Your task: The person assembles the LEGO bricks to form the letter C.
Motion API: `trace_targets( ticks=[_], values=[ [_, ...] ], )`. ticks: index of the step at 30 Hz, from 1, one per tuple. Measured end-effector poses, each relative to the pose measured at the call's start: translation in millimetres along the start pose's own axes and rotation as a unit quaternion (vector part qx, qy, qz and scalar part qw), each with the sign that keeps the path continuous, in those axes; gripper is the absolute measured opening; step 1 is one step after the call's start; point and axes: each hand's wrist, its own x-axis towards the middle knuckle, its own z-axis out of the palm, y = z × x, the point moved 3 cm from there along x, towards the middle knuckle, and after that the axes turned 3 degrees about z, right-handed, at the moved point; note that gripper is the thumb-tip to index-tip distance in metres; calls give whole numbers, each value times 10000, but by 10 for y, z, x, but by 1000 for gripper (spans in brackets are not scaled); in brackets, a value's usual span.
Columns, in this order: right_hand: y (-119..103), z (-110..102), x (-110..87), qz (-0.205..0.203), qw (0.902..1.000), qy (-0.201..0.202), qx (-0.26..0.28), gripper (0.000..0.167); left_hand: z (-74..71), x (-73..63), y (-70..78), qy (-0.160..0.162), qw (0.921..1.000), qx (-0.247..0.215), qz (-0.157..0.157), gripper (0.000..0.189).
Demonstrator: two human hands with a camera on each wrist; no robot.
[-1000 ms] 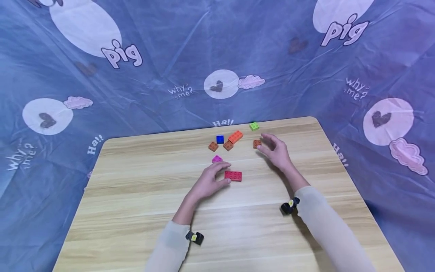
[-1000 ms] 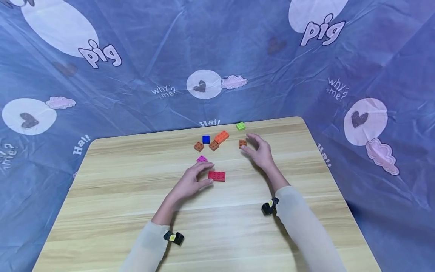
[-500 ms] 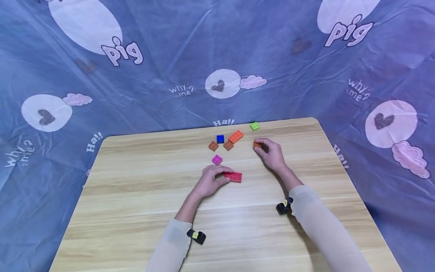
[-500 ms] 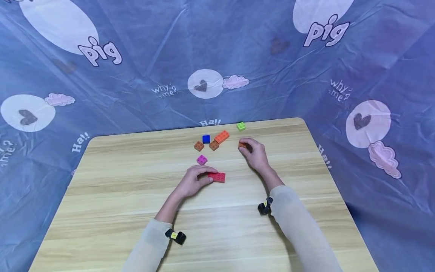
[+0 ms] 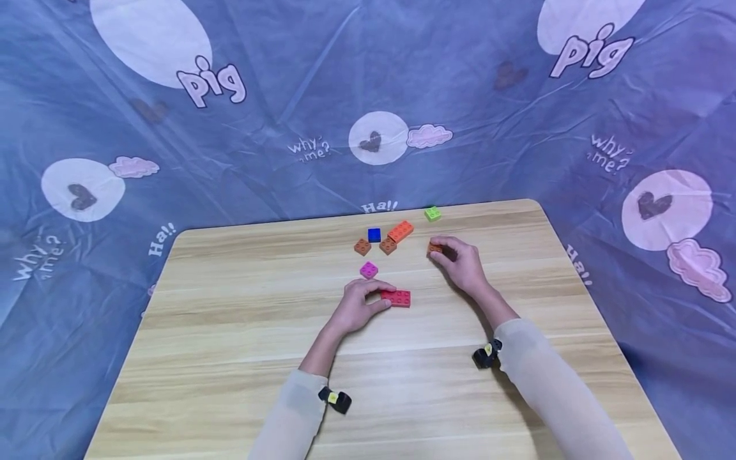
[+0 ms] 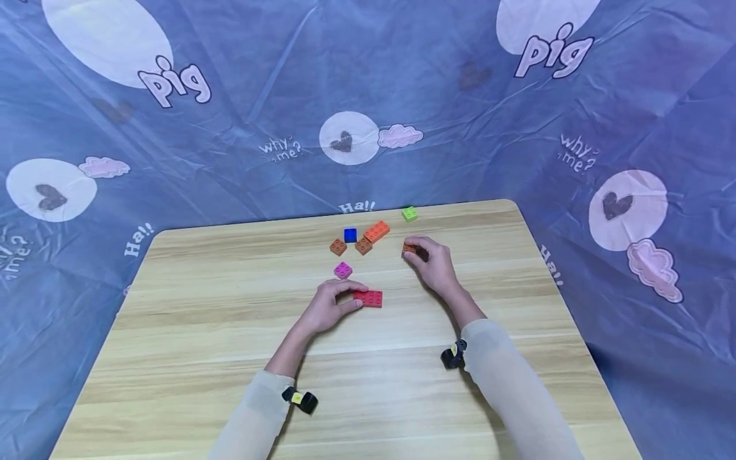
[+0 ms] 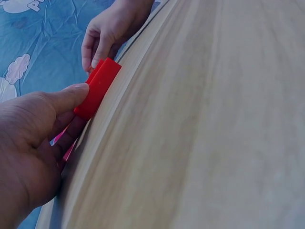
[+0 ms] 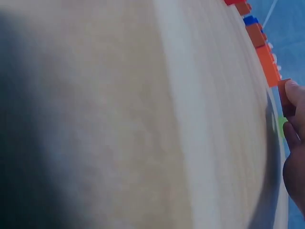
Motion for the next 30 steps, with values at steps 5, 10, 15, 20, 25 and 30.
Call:
trace_targets(
  ticks=[5, 10, 15, 20, 25, 30],
  values=[
    [-134, 11, -69, -379, 9991, 67, 196, 31, 2, 10, -4, -33, 9999, 19, -115, 28],
    [-274, 21, -175, -705, 9966, 92, 428, 29, 3, 6, -21, -98, 9999, 48, -126, 27],
    [-396, 37, -286, -953, 9935, 91, 614, 24, 12, -2, -22, -126, 9998, 27, -121, 27],
    [-545, 69, -441, -1170, 9906, -68, 699, 26, 26, 4, -17, -141, 9998, 90, -89, 28],
    [-692, 137, -608, -1455, 9861, -418, 681, 25, 21, 4, -15, -44, 9998, 179, -57, 28],
    [-724, 192, -725, -1470, 9846, -698, 640, 22, 10, -11, -5, 26, 9999, 138, -40, 27]
  ],
)
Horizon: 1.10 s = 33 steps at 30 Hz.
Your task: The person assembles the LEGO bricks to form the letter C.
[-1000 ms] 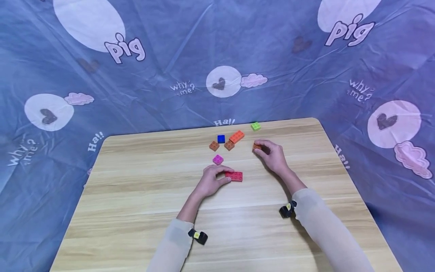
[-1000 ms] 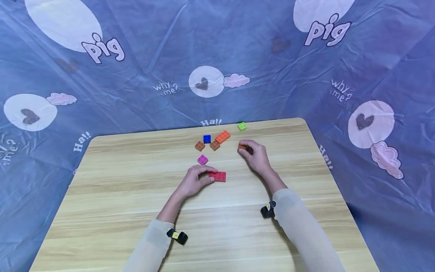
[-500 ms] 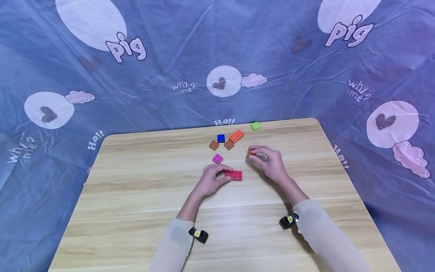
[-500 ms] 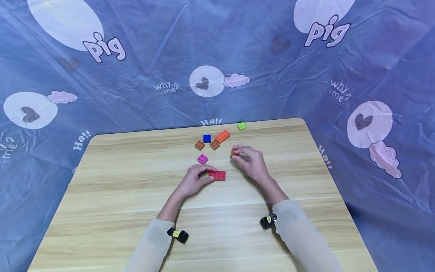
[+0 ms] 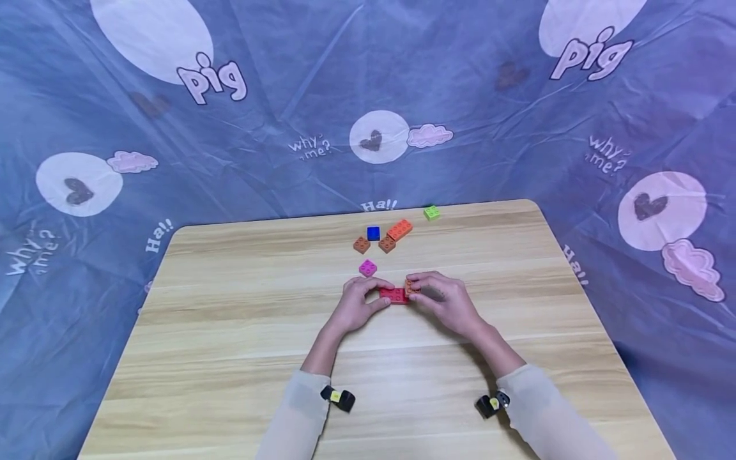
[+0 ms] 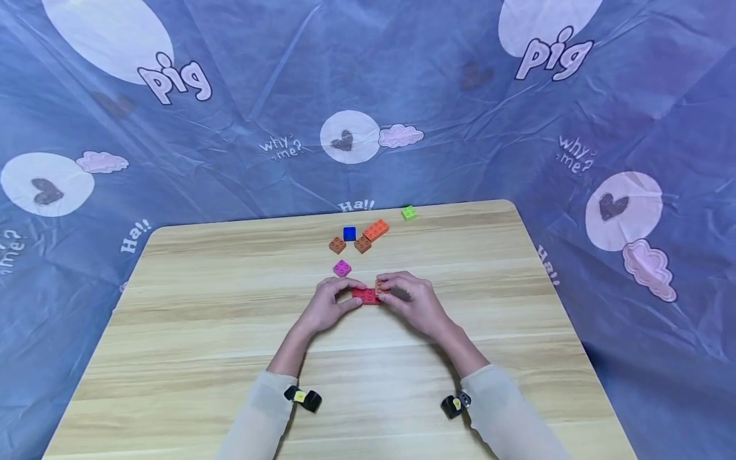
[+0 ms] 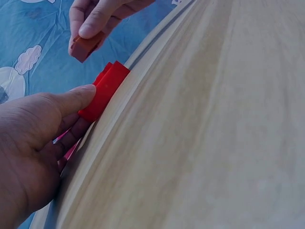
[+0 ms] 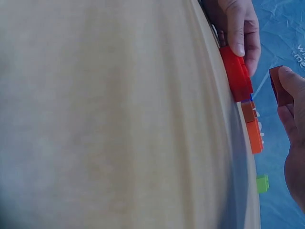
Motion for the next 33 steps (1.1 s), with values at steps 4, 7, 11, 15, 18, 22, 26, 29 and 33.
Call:
trace_targets(
  ticks=[4, 7, 11, 15, 18, 22, 26, 29, 33],
  values=[
    [24, 36, -39, 95, 9999, -45, -6, 21, -11, -9, 1, -6, 10000, -44, -6, 27],
    [57, 55, -59, 137, 9999, -33, 13, 21, -4, -9, -5, -24, 10000, -53, -36, 28],
    [87, 76, -62, 176, 9998, -31, -34, 21, 0, -12, -20, -6, 10000, -10, -55, 28],
    [98, 101, -64, 238, 9996, -117, -122, 21, -3, -17, -12, 13, 10000, -22, -36, 28],
    [92, 119, -71, 279, 9992, -209, -188, 21, -2, -24, 2, 8, 10000, -49, -26, 27],
    [91, 136, -88, 343, 9986, -279, -281, 22, 14, -43, 5, -13, 10000, -40, -62, 27],
    [94, 136, -85, 326, 9983, -302, -376, 21, 20, -44, 4, -11, 10000, -34, -86, 27],
    [92, 129, -71, 247, 9983, -315, -416, 22, 15, -33, 2, 0, 10000, -33, -79, 27],
    [86, 123, -49, 241, 9980, -372, -442, 21, 3, -25, 1, 13, 10000, -11, -68, 27]
  ],
)
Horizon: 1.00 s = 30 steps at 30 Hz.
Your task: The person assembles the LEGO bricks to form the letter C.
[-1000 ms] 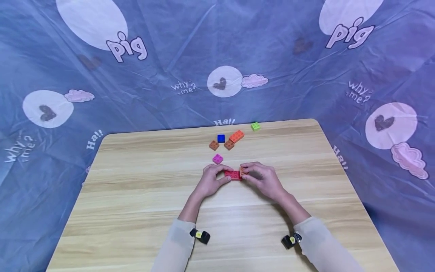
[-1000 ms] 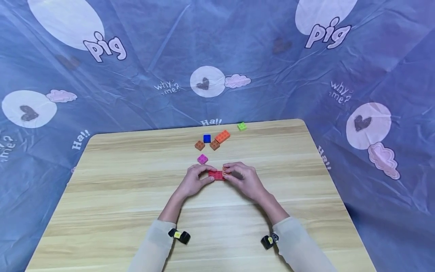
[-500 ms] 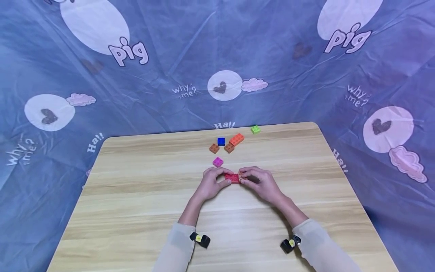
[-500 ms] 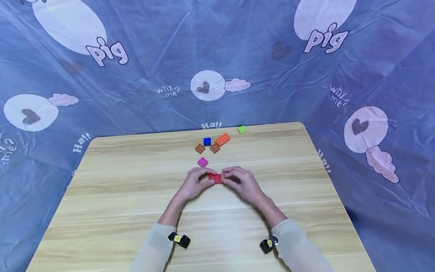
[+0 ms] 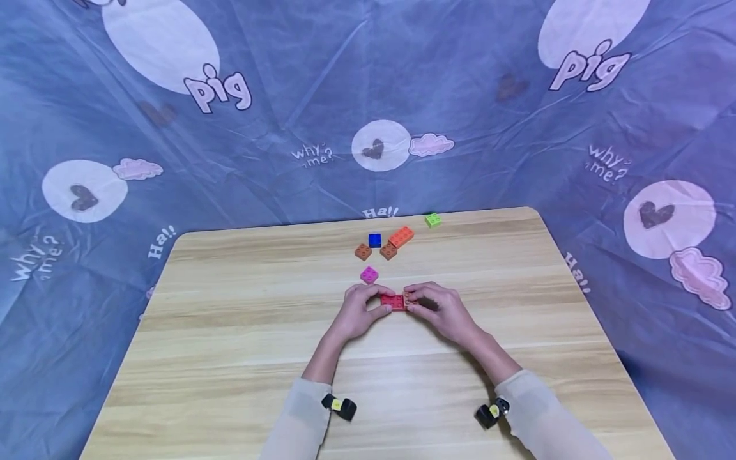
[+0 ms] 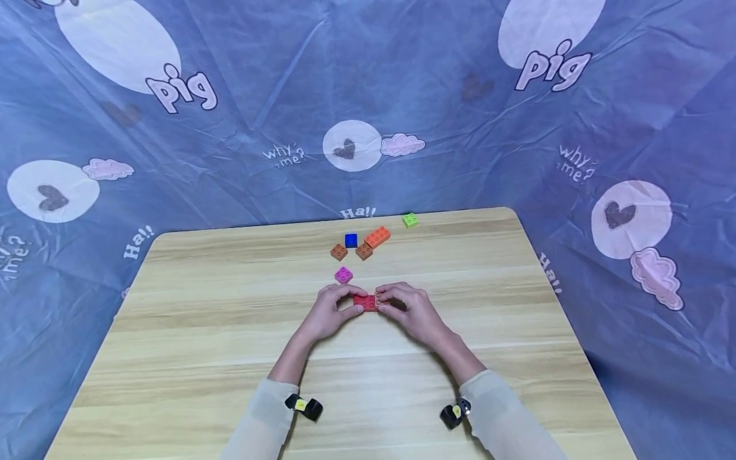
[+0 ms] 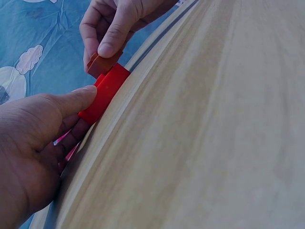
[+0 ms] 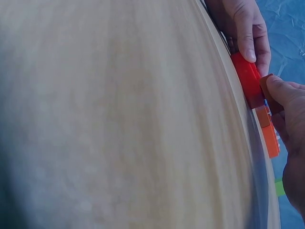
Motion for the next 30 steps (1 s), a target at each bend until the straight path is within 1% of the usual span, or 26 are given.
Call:
trace_targets(
  ticks=[6, 10, 15, 18, 21, 24, 28, 30],
  values=[
    [-7, 1, -1, 146, 9998, -148, -59, 19, 18, -7, -19, 30, 10000, -35, -25, 26],
    [-26, 8, 5, 131, 9996, -191, -183, 18, 26, -23, -26, 50, 10000, -58, -21, 26],
    [-51, 6, 27, 119, 9990, -272, -320, 18, 16, -20, -12, 92, 9999, -4, 74, 26],
    [-36, 22, 56, 264, 9990, -333, -162, 18, -6, -14, -17, 146, 9998, 22, 116, 25],
    [14, 42, 69, 490, 9980, -377, 90, 23, -10, -11, -19, 181, 9997, -22, 152, 26],
    [85, 81, 65, 660, 9964, -407, 333, 27, 5, -17, -29, 155, 9998, -47, 99, 27],
    [162, 141, 47, 727, 9952, -366, 546, 27, 21, -31, -37, 125, 9999, -33, 31, 28],
    [184, 156, 38, 749, 9951, -298, 575, 34, 21, -30, -35, 120, 9999, -26, 40, 28]
  ],
)
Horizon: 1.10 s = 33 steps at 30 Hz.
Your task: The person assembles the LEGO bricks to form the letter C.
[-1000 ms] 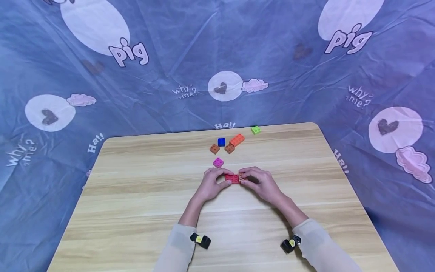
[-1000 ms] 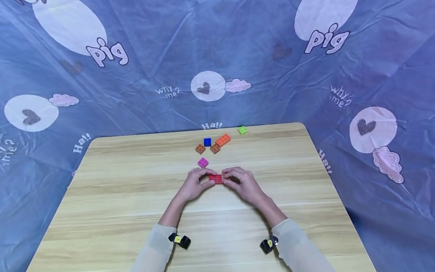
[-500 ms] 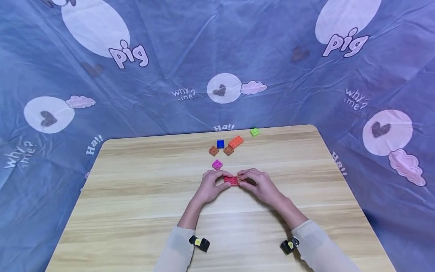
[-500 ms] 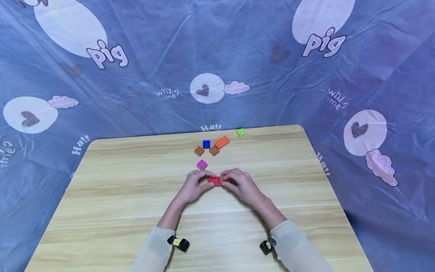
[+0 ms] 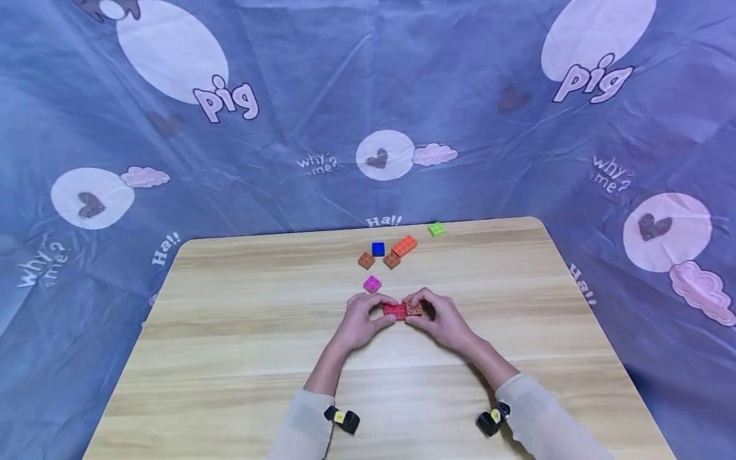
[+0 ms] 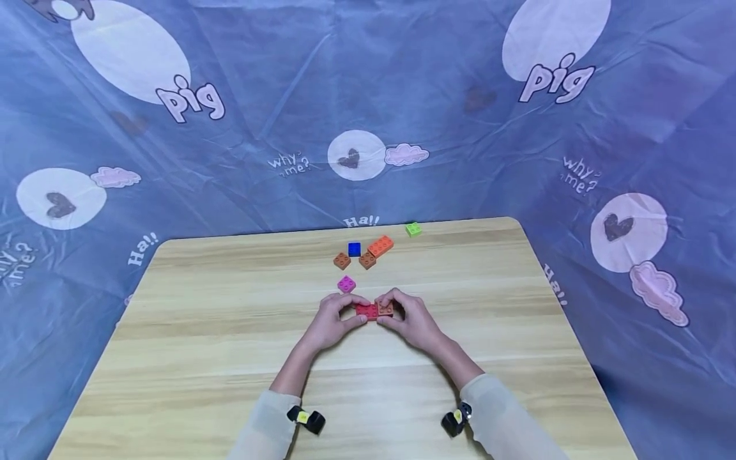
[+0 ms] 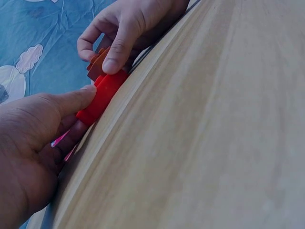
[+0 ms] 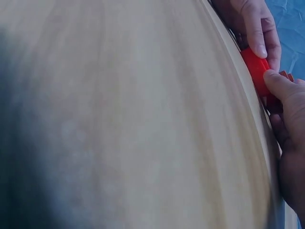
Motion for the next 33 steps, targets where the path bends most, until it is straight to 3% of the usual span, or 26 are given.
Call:
trace_targets(
  ticks=[5, 8, 10, 13, 15, 18, 20, 22, 27, 33],
  values=[
    [27, -15, -30, 119, 9998, 100, -91, 60, 9, 15, 19, 23, 10000, -84, -22, 27],
    [22, -17, -43, 165, 9996, 102, -204, 58, -1, 16, 3, 107, 9992, -378, -67, 26],
    [19, -15, -48, 208, 9994, 111, -253, 55, -13, 13, -29, 269, 9962, -820, -130, 23],
    [12, -4, -45, 257, 9992, 84, -283, 53, -65, 12, -85, 875, 9836, -1571, -148, 19],
    [4, 1, -40, 274, 9991, 76, -299, 52, -126, 16, -122, 1524, 9710, -1841, -92, 20],
    [-12, 4, -30, 273, 9991, 77, -319, 52, -218, 37, -163, 2400, 9550, -1741, 58, 28],
    [-17, 4, -30, 296, 9990, 90, -316, 51, -251, 57, -188, 2644, 9528, -1487, 73, 34],
    [-16, 5, -34, 344, 9989, 85, -305, 50, -251, 85, -206, 2562, 9592, -1192, 60, 39],
    [-15, 14, -51, 370, 9989, 52, -279, 49, -199, 124, -230, 1993, 9788, -453, -144, 44],
    [1, 11, -48, 301, 9991, 115, -268, 48, -147, 154, -237, 1623, 9858, 316, -284, 40]
  ],
)
